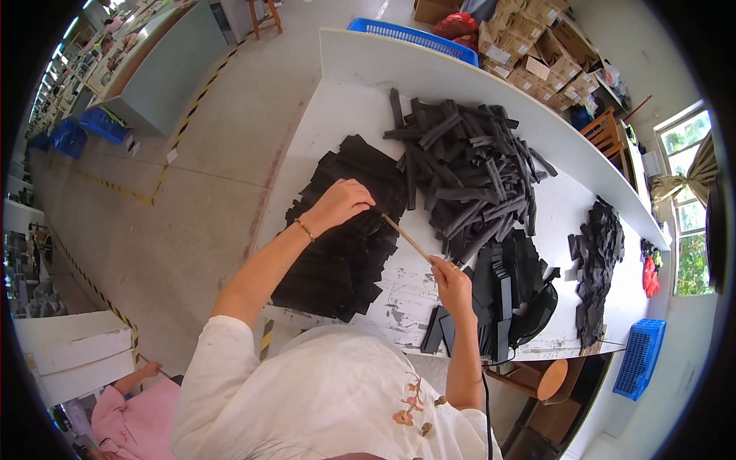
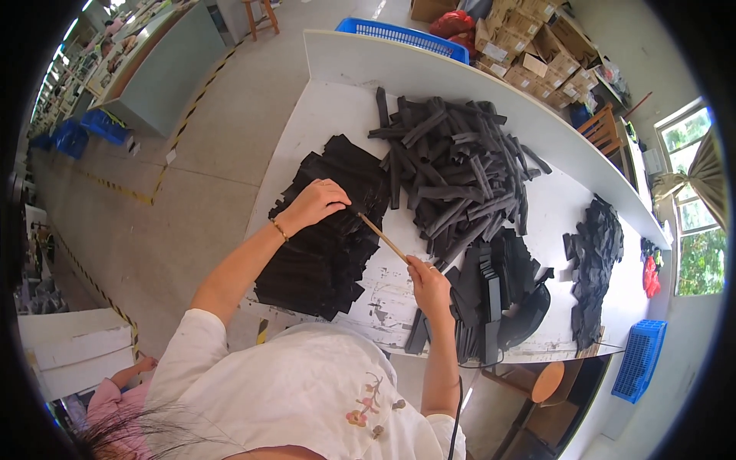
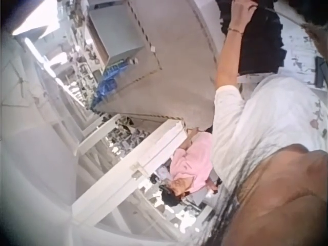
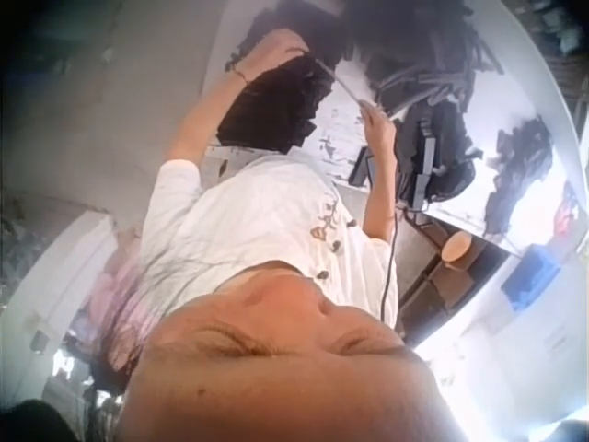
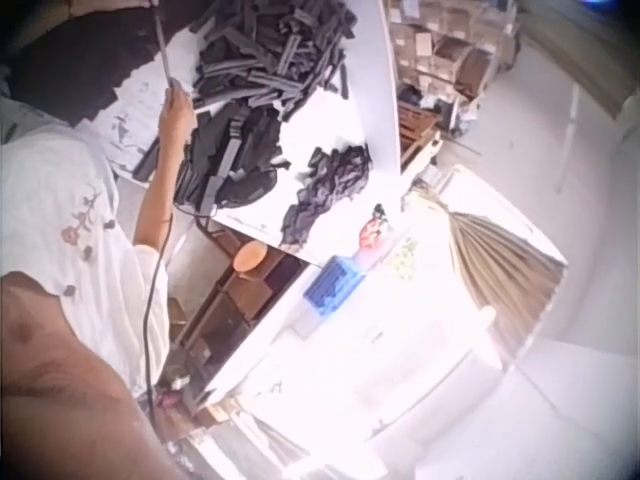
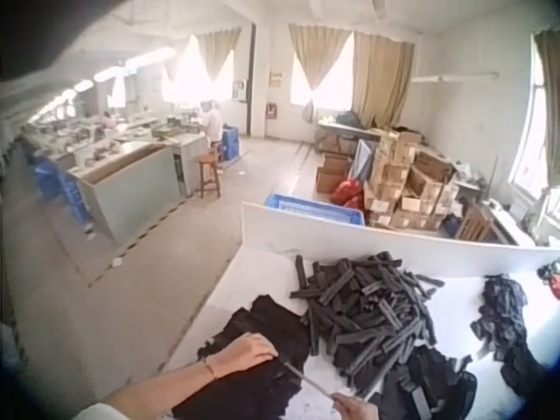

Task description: The person is sliding foam tubes onto a wooden stick at a factory workbench.

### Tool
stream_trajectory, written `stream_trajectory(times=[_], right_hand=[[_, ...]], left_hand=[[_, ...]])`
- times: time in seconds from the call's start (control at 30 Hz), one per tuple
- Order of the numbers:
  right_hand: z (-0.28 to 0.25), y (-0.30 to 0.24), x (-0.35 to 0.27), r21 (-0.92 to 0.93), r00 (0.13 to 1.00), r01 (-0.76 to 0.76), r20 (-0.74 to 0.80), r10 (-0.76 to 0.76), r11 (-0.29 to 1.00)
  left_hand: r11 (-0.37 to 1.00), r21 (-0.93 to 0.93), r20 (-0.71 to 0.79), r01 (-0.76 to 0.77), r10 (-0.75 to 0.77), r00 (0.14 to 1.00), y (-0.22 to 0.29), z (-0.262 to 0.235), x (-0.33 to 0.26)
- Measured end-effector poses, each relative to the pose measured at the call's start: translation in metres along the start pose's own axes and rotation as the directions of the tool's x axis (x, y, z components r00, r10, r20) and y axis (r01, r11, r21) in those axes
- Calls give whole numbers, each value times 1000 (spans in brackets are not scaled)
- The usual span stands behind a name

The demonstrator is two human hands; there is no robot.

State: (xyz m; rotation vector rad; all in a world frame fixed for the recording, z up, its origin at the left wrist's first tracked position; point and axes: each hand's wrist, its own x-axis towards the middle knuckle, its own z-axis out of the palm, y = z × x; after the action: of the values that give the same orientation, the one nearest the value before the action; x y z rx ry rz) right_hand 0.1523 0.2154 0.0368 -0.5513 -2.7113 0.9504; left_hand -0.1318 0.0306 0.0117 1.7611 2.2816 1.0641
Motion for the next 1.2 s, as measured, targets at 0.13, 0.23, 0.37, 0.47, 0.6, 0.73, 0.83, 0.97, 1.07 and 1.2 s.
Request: stream_trajectory(times=[0.13,0.23,0.37,0.47,0.6,0.73,0.83,0.97,1.07,1.2], right_hand=[[22,-24,13,79,994,-57,99,49,995],[55,-27,13,398,989,-59,148,-1,915],[69,-43,-2,721,899,-422,411,151,550],[76,-68,-11,723,868,-481,474,152,496],[104,-89,-5,659,948,-309,274,165,686],[118,-105,-17,583,973,-225,100,206,781],[114,-102,-34,471,965,-259,171,201,843],[111,-100,-63,381,923,-336,313,222,862],[102,-97,-75,358,916,-318,355,187,878],[74,-91,-106,301,857,-384,469,215,873]], left_hand=[[988,-15,72,-155,156,985,36,10,-3],[946,18,71,-324,322,944,78,9,-5],[969,-244,-764,49,-223,605,108,-21,-21],[231,-972,-220,-50,-809,545,82,2,-53],[-489,-842,255,-230,-735,628,89,53,-70],[-469,-854,278,-224,-777,565,100,49,-70],[-405,-892,253,-202,-816,520,97,31,-68],[-318,-941,250,-116,-885,394,91,24,-63],[-286,-952,233,-107,-907,352,82,31,-65],[-193,-969,121,-155,-915,385,60,19,-74]])
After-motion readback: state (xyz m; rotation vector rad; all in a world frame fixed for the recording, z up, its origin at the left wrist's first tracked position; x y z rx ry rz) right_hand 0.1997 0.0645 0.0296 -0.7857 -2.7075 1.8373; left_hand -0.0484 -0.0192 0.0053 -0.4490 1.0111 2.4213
